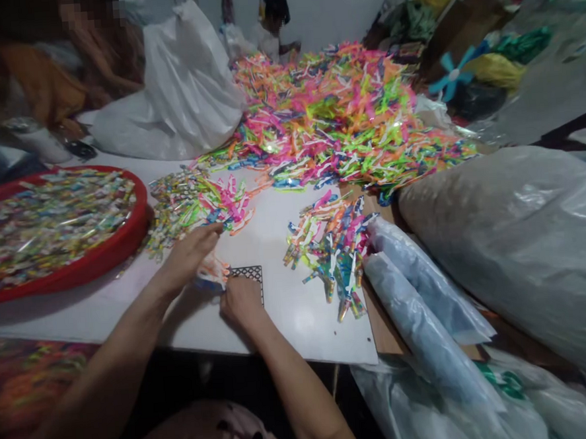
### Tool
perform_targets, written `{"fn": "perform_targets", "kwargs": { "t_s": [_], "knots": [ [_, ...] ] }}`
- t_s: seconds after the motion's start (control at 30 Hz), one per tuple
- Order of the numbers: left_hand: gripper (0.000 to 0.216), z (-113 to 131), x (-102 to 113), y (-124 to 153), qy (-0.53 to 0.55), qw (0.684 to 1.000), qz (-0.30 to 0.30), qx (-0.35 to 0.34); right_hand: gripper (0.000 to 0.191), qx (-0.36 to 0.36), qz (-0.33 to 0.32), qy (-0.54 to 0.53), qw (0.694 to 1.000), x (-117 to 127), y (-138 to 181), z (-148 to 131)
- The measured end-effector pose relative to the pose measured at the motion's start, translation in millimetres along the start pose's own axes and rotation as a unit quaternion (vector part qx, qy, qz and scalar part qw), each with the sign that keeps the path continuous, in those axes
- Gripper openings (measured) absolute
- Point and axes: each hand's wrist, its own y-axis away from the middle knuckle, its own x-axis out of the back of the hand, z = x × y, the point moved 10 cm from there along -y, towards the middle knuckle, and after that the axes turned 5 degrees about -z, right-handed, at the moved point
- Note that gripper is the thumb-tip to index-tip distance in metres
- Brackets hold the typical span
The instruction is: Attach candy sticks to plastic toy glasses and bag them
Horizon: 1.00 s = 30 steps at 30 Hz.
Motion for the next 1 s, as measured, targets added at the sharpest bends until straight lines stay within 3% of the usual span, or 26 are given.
{"fn": "perform_targets", "kwargs": {
  "t_s": [0.13,0.27,0.4,0.47,0.6,0.7,0.77,0.87,1.0],
  "knots": [
    [0.056,2.5,-1.3,-1.3,-0.065,0.997,0.037,-0.003,0.024,0.005,0.015,-0.019,1.000,-2.1,6.3,6.7],
    [0.050,-8.6,-6.0,-10.0,-0.032,0.999,0.038,0.011,0.027,0.081,-0.044,-0.054,0.994,13.4,4.2,34.7],
    [0.050,-13.0,-1.4,-7.8,0.019,0.997,0.074,0.021,0.033,-0.044,0.041,0.095,0.994,72.3,-18.8,104.3],
    [0.051,-9.6,0.2,-5.5,0.041,0.996,0.079,0.019,0.031,-0.056,0.051,0.174,0.982,85.1,-29.1,116.7],
    [0.048,-24.1,16.1,4.5,0.147,0.981,0.126,0.023,0.028,0.008,0.026,0.208,0.978,67.5,-24.7,108.7],
    [0.047,-76.3,31.3,29.1,0.284,0.929,0.212,0.105,0.029,0.100,0.024,0.214,0.971,38.7,4.5,89.9],
    [0.045,-108.1,22.4,46.2,0.356,0.894,0.202,0.180,0.029,0.130,0.016,0.206,0.970,21.8,25.2,84.9],
    [0.044,-114.1,0.1,57.1,0.422,0.871,0.124,0.218,0.028,0.077,0.036,0.157,0.984,19.8,40.7,94.1],
    [0.047,-79.4,-3.1,49.6,0.421,0.887,0.102,0.160,0.026,-0.061,0.068,0.102,0.991,32.6,40.6,109.2]
  ]
}}
